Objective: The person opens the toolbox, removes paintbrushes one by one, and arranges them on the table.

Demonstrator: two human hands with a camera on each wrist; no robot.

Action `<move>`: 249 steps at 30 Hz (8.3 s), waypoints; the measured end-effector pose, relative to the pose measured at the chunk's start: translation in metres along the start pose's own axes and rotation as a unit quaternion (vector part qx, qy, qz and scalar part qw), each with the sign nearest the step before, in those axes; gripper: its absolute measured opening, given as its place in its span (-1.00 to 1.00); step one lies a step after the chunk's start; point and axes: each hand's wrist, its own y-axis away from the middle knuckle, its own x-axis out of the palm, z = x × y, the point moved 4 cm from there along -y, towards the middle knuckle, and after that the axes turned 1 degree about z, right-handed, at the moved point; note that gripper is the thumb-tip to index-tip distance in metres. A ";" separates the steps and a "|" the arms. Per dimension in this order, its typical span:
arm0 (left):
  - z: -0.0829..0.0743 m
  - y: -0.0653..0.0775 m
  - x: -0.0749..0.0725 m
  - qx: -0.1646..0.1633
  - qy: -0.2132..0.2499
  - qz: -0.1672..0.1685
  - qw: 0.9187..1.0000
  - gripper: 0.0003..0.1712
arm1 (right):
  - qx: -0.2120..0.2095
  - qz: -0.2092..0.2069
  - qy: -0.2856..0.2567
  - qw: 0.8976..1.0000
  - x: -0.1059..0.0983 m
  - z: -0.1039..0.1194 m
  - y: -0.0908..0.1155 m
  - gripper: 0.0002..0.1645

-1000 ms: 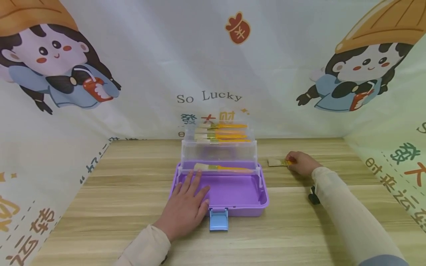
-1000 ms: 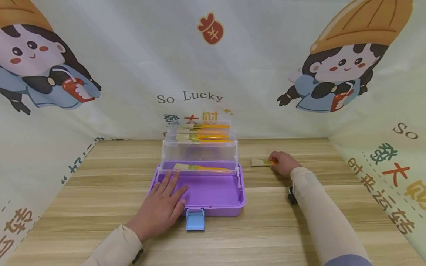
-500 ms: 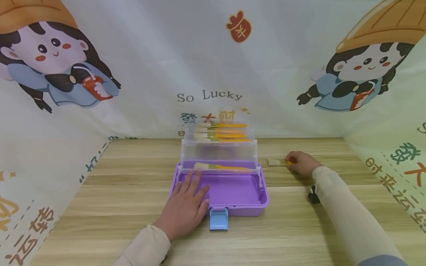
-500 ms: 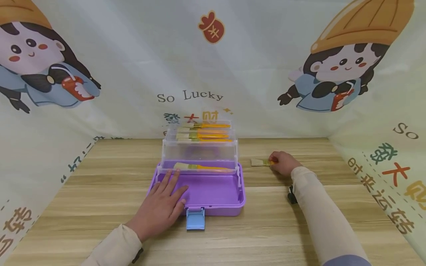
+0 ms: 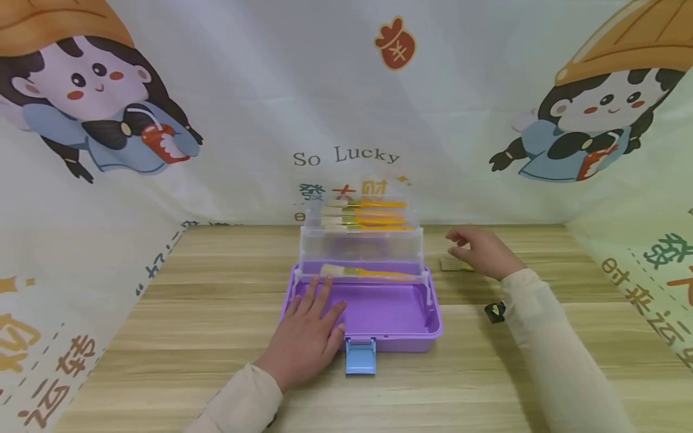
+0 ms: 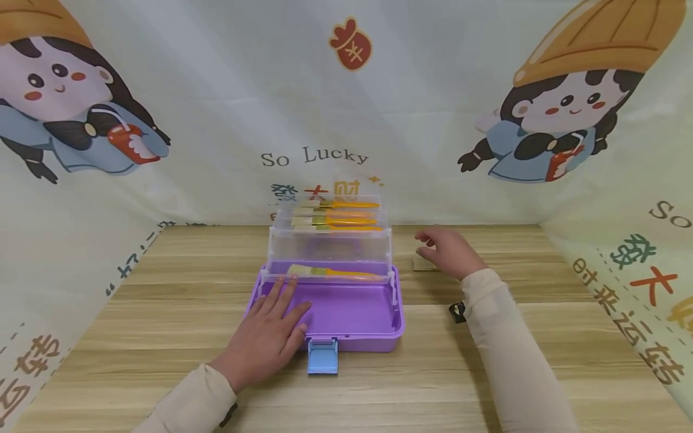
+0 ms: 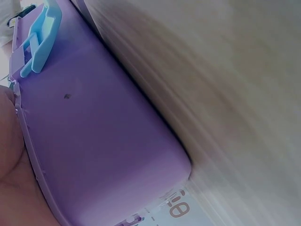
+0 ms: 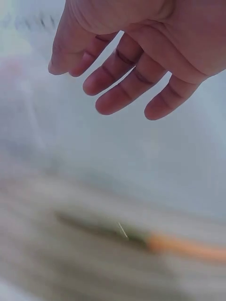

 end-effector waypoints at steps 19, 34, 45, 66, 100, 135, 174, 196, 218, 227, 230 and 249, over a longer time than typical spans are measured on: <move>-0.001 -0.001 -0.001 -0.006 0.000 0.003 1.000 -0.43 | -0.136 0.015 -0.007 0.991 0.016 0.124 -0.015 -0.68; -0.001 -0.002 -0.002 -0.008 0.002 0.005 1.000 -0.46 | -0.194 0.060 -0.008 0.979 0.055 0.147 -0.030 -0.75; -0.001 -0.002 -0.001 -0.006 0.000 0.005 1.000 -0.45 | -0.212 0.080 0.015 0.974 0.071 0.144 -0.034 -0.81; -0.002 -0.001 -0.003 -0.002 0.000 -0.010 1.000 -0.47 | -0.167 0.104 0.035 0.980 0.078 0.140 -0.039 -0.64; -0.002 -0.002 -0.003 -0.003 0.002 -0.010 1.000 -0.48 | -0.123 0.139 -0.006 0.983 0.076 0.135 -0.058 -0.77; -0.002 -0.001 -0.001 -0.002 -0.001 -0.012 1.000 -0.48 | -0.123 0.048 0.003 0.991 0.083 0.136 -0.064 -0.83; -0.002 0.000 -0.002 -0.008 0.002 0.004 1.000 -0.43 | -0.104 -0.029 -0.050 0.993 0.001 0.097 0.000 -0.79; -0.002 0.000 -0.002 -0.003 0.003 -0.003 1.000 -0.43 | -0.037 -0.058 -0.011 0.998 -0.006 0.001 0.065 -0.79; -0.001 -0.001 -0.001 -0.004 0.001 -0.004 1.000 -0.44 | 0.016 0.024 0.014 0.999 0.015 -0.052 0.070 -0.86; -0.002 0.000 -0.002 -0.005 0.004 0.003 1.000 -0.42 | 0.014 0.046 0.014 0.999 0.022 -0.056 0.064 -0.85; -0.002 0.000 -0.002 -0.004 0.002 0.003 1.000 -0.41 | 0.014 0.052 0.009 0.998 0.024 -0.056 0.062 -0.84; -0.001 0.000 -0.001 -0.004 -0.003 -0.002 1.000 -0.41 | 0.011 0.068 0.003 0.998 0.025 -0.060 0.050 -0.86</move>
